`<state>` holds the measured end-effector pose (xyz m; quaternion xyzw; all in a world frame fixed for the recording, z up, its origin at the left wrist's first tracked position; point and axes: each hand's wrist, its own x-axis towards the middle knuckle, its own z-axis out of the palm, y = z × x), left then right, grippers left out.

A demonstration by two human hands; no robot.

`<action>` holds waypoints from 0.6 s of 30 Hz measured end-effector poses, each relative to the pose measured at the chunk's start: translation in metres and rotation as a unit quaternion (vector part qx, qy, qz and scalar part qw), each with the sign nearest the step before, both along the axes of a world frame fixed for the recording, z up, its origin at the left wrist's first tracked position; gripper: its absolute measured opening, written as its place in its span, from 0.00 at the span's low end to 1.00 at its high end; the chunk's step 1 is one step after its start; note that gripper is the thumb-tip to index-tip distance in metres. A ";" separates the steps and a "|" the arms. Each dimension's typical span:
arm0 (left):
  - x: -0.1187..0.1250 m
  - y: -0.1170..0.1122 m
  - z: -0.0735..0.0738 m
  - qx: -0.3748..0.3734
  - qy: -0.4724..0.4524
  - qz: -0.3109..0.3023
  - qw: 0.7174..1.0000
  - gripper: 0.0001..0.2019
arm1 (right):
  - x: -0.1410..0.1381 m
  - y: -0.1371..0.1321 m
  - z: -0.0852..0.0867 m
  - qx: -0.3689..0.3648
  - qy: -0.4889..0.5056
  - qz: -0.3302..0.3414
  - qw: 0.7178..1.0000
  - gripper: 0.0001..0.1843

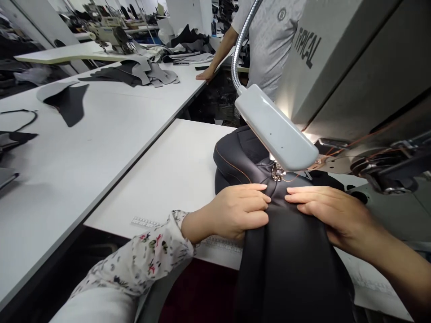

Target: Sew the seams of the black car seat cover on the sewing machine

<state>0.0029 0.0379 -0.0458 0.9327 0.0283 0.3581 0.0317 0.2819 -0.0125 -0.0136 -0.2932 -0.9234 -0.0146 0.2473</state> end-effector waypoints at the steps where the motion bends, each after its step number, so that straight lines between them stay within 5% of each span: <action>1: -0.001 0.000 0.003 0.004 0.002 0.004 1.000 0.11 | 0.002 0.001 0.000 -0.009 -0.005 0.004 1.000 0.11; 5: -0.003 -0.003 0.013 0.040 0.041 0.058 0.997 0.11 | 0.005 0.001 0.000 -0.006 -0.032 0.015 0.999 0.14; 8: -0.005 0.000 0.017 0.049 0.073 0.043 0.995 0.09 | 0.007 -0.002 -0.001 -0.002 -0.036 -0.004 0.999 0.15; 18: -0.006 0.010 0.011 0.019 0.007 0.057 0.998 0.09 | 0.013 0.005 -0.006 -0.036 0.026 -0.021 0.999 0.13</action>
